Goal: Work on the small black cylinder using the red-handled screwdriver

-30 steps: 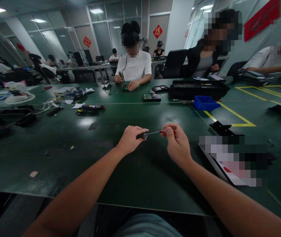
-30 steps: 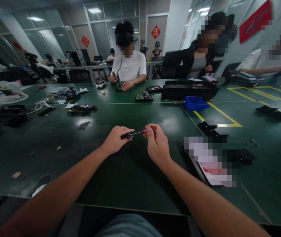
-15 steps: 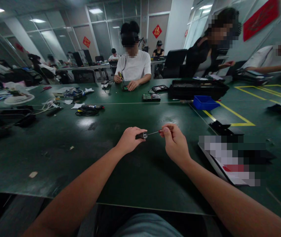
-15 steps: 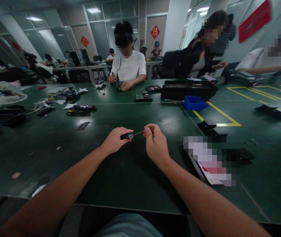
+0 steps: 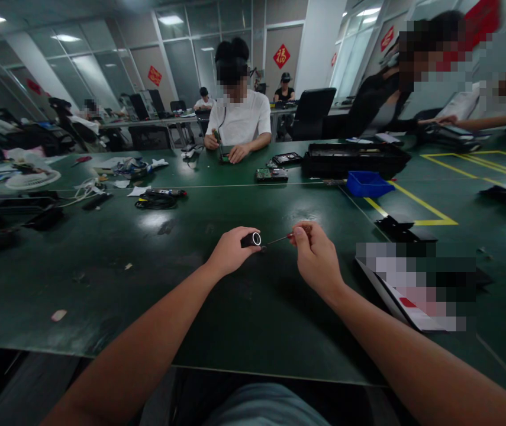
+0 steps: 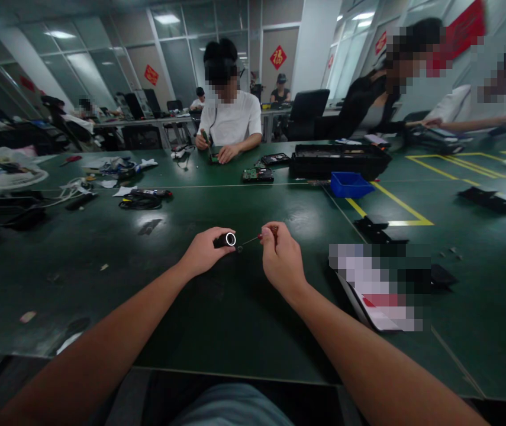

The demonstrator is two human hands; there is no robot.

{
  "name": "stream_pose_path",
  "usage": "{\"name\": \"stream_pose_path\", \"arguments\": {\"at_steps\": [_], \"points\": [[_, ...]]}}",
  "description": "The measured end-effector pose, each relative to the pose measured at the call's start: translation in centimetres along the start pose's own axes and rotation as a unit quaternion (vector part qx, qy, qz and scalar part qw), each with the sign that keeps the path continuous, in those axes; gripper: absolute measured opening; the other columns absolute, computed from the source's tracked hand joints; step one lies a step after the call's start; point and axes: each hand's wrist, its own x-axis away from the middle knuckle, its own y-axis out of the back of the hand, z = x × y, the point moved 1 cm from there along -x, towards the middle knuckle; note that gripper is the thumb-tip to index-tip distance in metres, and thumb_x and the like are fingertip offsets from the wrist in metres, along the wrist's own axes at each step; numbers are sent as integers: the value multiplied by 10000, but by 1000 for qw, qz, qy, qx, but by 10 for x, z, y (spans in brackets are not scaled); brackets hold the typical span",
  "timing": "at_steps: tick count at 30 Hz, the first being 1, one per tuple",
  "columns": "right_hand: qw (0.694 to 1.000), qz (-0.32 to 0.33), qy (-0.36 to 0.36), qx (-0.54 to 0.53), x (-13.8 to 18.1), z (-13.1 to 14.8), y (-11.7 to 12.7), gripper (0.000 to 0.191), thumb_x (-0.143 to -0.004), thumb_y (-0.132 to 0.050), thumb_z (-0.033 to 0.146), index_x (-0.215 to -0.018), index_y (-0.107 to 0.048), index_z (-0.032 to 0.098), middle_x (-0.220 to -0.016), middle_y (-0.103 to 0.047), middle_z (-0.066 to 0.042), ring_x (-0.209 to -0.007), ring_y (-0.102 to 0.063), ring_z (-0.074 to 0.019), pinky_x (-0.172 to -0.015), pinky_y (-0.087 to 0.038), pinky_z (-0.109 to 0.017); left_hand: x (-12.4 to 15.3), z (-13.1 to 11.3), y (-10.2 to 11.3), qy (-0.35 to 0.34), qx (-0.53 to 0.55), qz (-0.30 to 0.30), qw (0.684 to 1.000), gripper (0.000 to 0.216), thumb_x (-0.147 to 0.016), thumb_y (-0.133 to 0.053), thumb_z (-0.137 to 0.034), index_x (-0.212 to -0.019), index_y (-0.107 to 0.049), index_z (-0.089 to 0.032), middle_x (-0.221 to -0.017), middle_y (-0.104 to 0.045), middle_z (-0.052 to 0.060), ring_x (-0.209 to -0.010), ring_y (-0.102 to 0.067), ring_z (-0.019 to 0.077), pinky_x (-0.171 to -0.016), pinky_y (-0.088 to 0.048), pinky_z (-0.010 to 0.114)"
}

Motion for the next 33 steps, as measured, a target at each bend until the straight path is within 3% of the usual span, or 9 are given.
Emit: {"name": "stream_pose_path", "arguments": {"at_steps": [6, 10, 13, 16, 21, 25, 33], "points": [[1000, 9, -5, -10, 1, 0, 1, 249, -1014, -443, 423, -999, -592, 224, -864, -709, -61, -808, -680, -226, -746, -503, -380, 1, 1, 2, 34, 70, -37, 996, 396, -925, -645, -262, -1316, -587, -232, -1236, -671, 66, -1091, -640, 223, -985, -499, 396], [1000, 5, -7, -17, 1, -2, 0, 253, -1013, -450, 426, -1009, -601, 223, -871, -710, -60, -810, -681, -223, -743, -503, -378, 3, -4, 5, 63, 65, -36, 995, 320, -979, -551, -373, -1251, -565, -205, -1098, -667, 66, -950, -635, 208, -863, -518, 363], [1000, 3, -4, -22, 1, -3, -1, 251, -1011, -455, 426, -1006, -602, 222, -864, -707, -54, -806, -679, -220, -754, -503, -380, 3, -8, 5, 54, 20, -14, 998, 297, -975, -546, -437, -1137, -595, -194, -995, -665, 56, -868, -624, 205, -783, -512, 347], [1000, 4, -1, -29, 1, -4, -2, 251, -1006, -460, 427, -993, -603, 221, -846, -699, -46, -791, -672, -217, -758, -500, -381, 3, -11, 3, 19, -41, 2, 999, 255, -960, -578, -403, -1080, -626, -182, -1023, -676, 69, -936, -630, 220, -850, -506, 365], [999, 7, -3, -40, 1, -6, -3, 254, -1005, -464, 437, -1005, -605, 225, -862, -698, -49, -801, -671, -221, -766, -502, -388, 4, -11, -3, -8, -111, 66, 992, 317, -997, -491, -291, -1258, -634, -183, -1184, -649, 91, -1068, -620, 224, -943, -496, 366], [999, 5, -6, -44, 0, -7, -3, 254, -1004, -464, 439, -993, -605, 227, -853, -694, -46, -806, -671, -224, -776, -501, -395, 4, -12, -8, -18, -203, 115, 972, 362, -1009, -450, -288, -1299, -658, -227, -1151, -629, 87, -1021, -618, 230, -872, -513, 359], [999, 9, -1, -42, 0, -4, -2, 249, -1002, -464, 427, -985, -607, 224, -834, -694, -44, -786, -669, -217, -761, -497, -381, 1, -15, -11, -1, -279, 120, 953, 298, -998, -488, -332, -1150, -724, -230, -1049, -651, 91, -940, -632, 252, -722, -491, 335]]}}
